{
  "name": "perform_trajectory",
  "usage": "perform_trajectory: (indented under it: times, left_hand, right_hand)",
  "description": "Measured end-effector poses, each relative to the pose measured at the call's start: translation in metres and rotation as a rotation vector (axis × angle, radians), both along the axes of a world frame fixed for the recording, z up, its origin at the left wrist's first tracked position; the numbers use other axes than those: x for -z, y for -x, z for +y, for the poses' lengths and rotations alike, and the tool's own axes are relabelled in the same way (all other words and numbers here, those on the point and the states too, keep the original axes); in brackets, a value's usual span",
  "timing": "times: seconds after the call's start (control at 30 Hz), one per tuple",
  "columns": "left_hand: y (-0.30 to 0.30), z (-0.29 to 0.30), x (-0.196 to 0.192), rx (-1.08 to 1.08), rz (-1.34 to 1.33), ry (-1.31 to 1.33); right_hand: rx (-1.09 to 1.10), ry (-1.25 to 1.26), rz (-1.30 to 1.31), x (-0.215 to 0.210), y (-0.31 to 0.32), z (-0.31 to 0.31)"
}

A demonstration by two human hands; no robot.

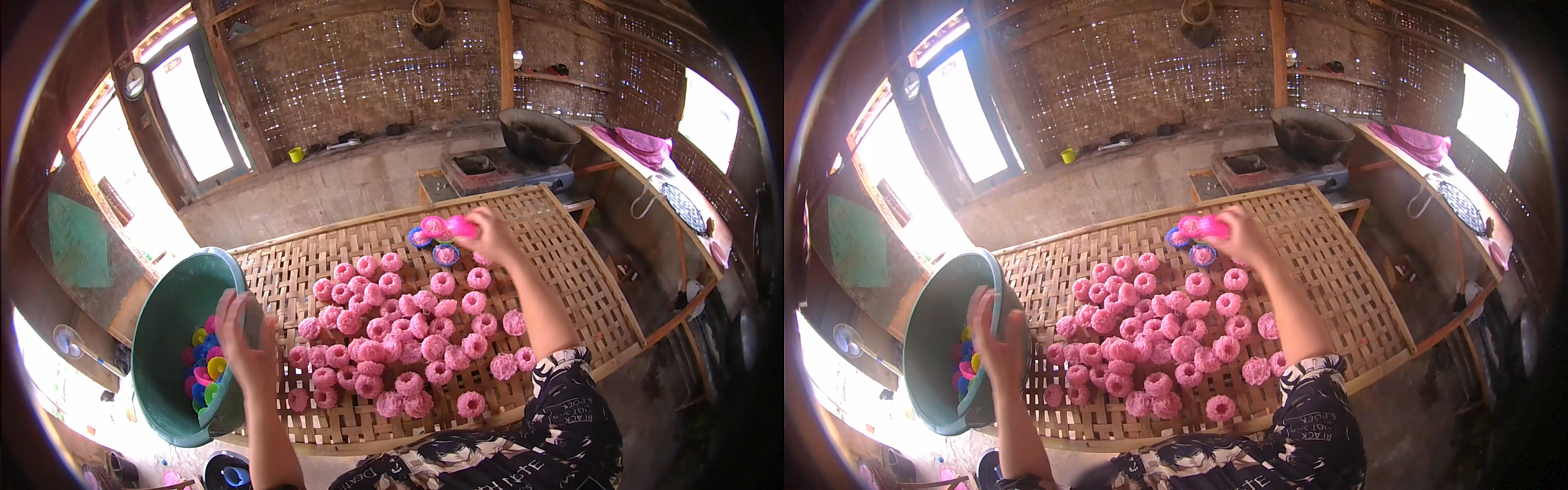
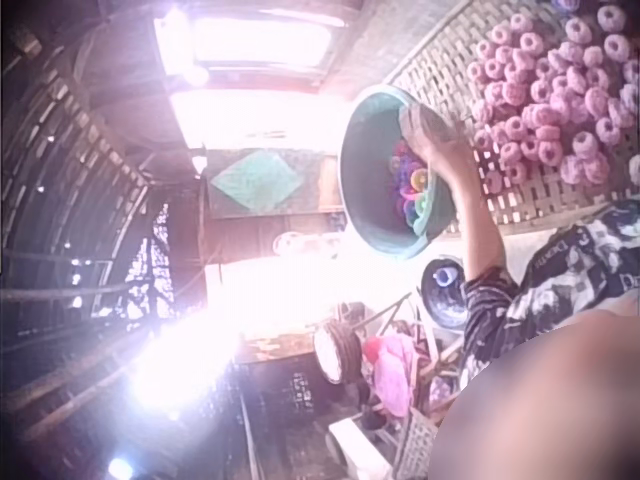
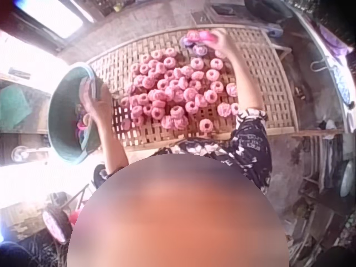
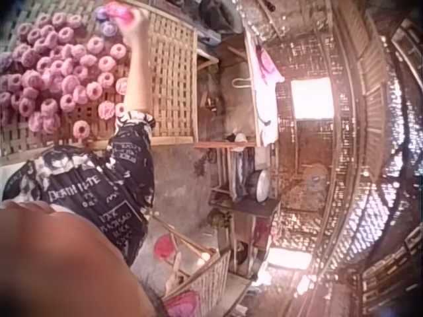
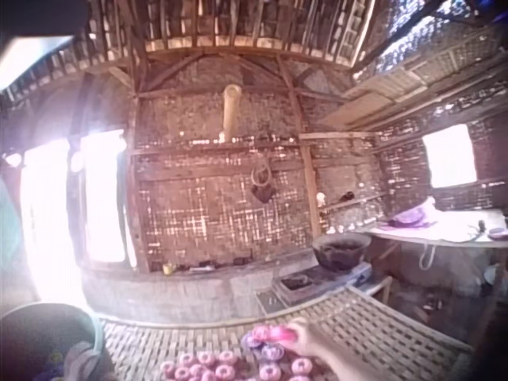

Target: The person removes pink fluffy items from colorful plastic molds and places the molds into a green basin. They then arrange the empty molds into a circular woven tray. Finally, they use a wooden tool to scoop pink paste from a bucket and fill the molds in the tray.

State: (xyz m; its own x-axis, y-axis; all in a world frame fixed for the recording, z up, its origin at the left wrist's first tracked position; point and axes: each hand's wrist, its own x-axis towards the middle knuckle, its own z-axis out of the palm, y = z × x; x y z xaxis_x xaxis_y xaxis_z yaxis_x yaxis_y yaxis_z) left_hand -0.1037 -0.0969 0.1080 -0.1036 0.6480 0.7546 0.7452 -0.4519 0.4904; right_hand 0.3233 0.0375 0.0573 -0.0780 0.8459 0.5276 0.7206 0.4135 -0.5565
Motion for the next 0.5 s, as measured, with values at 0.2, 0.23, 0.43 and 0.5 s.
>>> perform_trajectory:
  times: [0.2, 0.23, 0.43, 0.5]
  left_hand:
    - [-0.079, 0.008, 0.037, 1.059, -1.342, 0.925]
    - [-0.075, 0.008, 0.035, 0.947, -1.240, 0.932]
    - [-0.001, -0.007, -0.007, 0.069, -0.244, 0.085]
    - [0.030, -0.013, -0.018, -0.253, 0.041, -0.086]
  right_hand:
    - [-0.810, -0.113, 0.124, -0.001, 0.156, -0.060]
    - [-0.827, -0.129, 0.111, 0.001, 0.163, -0.062]
    - [-0.184, -0.002, -0.093, 0.031, 0.124, 0.009]
    - [0.160, -0.010, -0.354, 0.057, 0.098, 0.020]
